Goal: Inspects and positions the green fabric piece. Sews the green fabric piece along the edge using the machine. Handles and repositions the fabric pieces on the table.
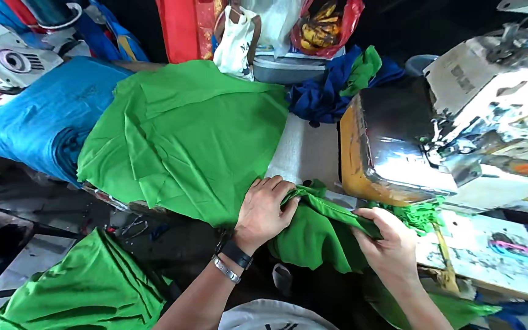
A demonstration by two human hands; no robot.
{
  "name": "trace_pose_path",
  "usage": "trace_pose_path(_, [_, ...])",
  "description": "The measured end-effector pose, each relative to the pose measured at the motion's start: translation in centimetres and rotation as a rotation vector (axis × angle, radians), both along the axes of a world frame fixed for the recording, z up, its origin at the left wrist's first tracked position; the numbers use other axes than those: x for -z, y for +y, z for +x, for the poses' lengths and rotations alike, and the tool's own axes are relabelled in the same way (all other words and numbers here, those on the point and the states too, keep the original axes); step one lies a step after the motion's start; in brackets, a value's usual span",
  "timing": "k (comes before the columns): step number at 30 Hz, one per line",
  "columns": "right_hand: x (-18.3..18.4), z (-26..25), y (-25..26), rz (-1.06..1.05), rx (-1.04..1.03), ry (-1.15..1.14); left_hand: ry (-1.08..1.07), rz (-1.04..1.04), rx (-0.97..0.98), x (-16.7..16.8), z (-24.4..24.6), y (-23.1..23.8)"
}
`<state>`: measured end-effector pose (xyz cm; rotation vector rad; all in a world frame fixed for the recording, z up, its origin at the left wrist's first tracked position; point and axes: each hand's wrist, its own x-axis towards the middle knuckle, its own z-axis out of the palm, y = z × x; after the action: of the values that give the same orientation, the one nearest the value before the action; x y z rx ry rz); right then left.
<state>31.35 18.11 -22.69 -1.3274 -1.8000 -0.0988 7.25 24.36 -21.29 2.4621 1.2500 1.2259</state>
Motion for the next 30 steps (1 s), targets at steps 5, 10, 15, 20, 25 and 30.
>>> trace_pose_path(5, [0.3,0.3,0.3,0.014,-0.034,0.013,-0.001,-0.008,0.002,0.3,0.0,0.5])
trace_pose_path(10, [-2.1,0.3,-0.2,-0.084,-0.117,0.072,-0.348,-0.129,0.193,-1.1,-0.9,-0.1])
trace_pose_path(15, [-12.9,-0.7,-1.6,-0.185,-0.205,0.376,-0.463,-0.189,0.422,-8.4,-2.6,-4.6])
trace_pose_path(20, [-21.7,-0.7,-1.7,-0.117,-0.272,0.340,-0.063,-0.181,0.436,-11.4,-7.7,-6.2])
trace_pose_path(25, [-25.0,-1.3,-1.7,-0.015,-0.474,0.289,0.107,-0.480,0.473,-14.2,-16.7,-8.3])
trace_pose_path(30, [-24.9,-6.6,6.7,0.368,-0.221,-0.148,0.018,-0.455,0.179,-16.1,-21.3,-5.4])
